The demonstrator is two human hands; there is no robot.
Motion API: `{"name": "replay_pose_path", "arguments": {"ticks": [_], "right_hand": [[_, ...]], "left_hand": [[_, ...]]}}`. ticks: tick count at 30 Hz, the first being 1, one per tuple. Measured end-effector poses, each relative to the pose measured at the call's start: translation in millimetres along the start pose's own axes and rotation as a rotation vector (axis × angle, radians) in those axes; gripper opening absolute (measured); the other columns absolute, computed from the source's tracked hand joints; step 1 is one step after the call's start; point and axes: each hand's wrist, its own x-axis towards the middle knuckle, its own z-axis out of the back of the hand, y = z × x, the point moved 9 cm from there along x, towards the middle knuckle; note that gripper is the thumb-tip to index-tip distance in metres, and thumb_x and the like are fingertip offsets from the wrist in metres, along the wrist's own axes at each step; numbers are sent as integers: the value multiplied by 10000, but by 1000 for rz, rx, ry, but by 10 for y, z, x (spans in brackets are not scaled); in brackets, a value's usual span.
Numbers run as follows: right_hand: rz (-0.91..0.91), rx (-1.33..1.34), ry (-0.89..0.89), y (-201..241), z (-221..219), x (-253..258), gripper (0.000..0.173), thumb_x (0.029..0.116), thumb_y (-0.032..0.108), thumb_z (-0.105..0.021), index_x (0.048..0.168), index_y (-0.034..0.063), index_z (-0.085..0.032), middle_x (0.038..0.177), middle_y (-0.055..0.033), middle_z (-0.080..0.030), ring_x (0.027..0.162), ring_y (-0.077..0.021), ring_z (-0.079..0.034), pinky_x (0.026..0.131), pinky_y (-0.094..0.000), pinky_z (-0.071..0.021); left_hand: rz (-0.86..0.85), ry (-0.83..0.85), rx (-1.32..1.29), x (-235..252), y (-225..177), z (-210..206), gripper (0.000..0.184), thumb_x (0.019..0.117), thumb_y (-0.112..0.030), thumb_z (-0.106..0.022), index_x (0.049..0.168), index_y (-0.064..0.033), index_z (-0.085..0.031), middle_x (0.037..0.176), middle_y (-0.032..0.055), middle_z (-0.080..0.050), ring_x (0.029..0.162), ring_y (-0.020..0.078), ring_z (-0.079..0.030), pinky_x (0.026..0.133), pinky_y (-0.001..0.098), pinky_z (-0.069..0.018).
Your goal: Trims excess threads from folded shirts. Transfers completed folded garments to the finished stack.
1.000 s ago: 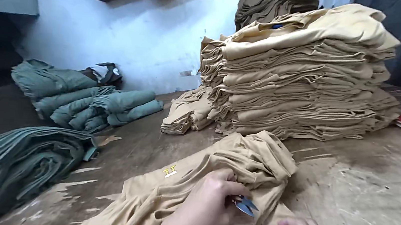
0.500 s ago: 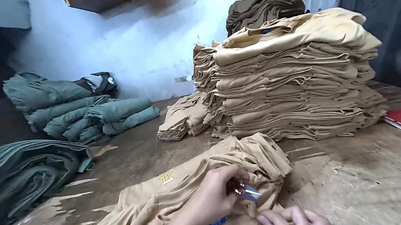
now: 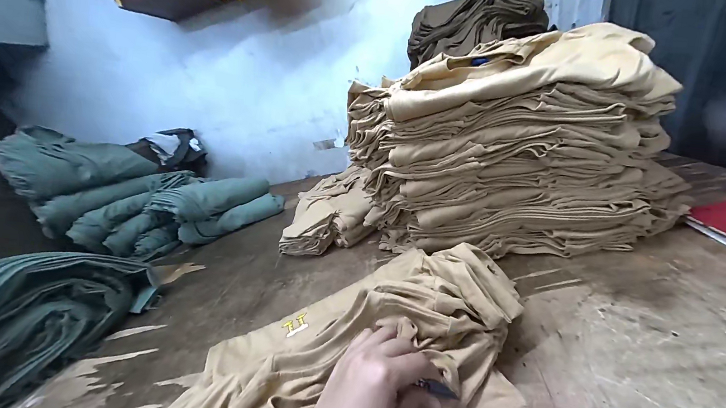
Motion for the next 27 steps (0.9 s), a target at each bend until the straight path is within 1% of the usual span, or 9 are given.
{"name": "replay_pose_path", "arguments": {"ticks": [3,6,9,11,13,16,20,24,27], "right_hand": [[-12,9,-61,-13,-3,38,183,918,407,-736,963,246,-809,938,17,-736,1075,-273,-619,978,-588,-350],[82,-7,-141,47,-195,103,262,870,341,-799,1087,198,-770,935,53,-774,1002,-222,-691,1021,-605,-377],[98,122,-205,81,-61,54,57,890,199,-776,916,156,-749,794,37,-734,778,-142,-674,976,-503,-431],[-22,96,-50,-16,-6,27,127,909,249,-768,939,128,-744,796,4,-733,761,-185,-682,957,-552,-441],[-121,62,47,-139,-26,33,247,969,383,-697,996,145,-760,809,9,-743,789,-193,-692,952,-572,-440],[-149,75,-38,-111,-88,79,329,965,509,-667,969,211,-807,849,25,-734,881,-209,-671,921,-571,-437],[-157,160,-186,-128,-188,20,151,888,360,-769,852,225,-828,836,34,-703,909,-194,-650,894,-529,-450],[-80,240,-255,-125,-57,-34,130,889,305,-789,845,187,-820,853,9,-692,898,-170,-634,887,-468,-461],[-23,125,-196,-10,-56,-37,94,873,292,-781,835,214,-818,857,16,-709,930,-193,-640,921,-498,-426]], "left_hand": [[315,354,-282,-8,207,-224,541,853,-594,-754,1163,-152,-729,900,-34,-728,788,82,-688,750,333,-600],[478,256,-182,147,349,-123,490,833,-299,-798,1250,-135,-601,859,-12,-687,758,148,-676,719,398,-594],[250,-186,227,336,352,73,323,754,-38,-784,1053,-91,-676,812,11,-707,728,201,-712,646,449,-607],[38,-104,233,345,346,-106,217,751,-2,-762,916,-128,-704,833,42,-698,771,238,-711,675,471,-605],[-4,48,148,297,330,-239,201,798,-67,-705,970,-172,-696,926,24,-689,889,219,-695,785,459,-595],[-30,101,16,208,155,-159,358,912,-380,-728,1245,-255,-686,1157,-33,-690,1112,161,-652,968,439,-556],[-255,-51,158,1,-223,6,186,1019,-328,-590,1050,-247,-755,950,-60,-732,890,153,-665,768,375,-524],[-349,-51,291,-86,-427,36,176,1019,-229,-600,1135,-255,-730,1005,-42,-707,905,168,-614,818,384,-443],[-380,-62,288,-46,-421,-99,161,1000,-210,-592,1071,-243,-733,954,-44,-699,864,179,-615,777,385,-465]]}}
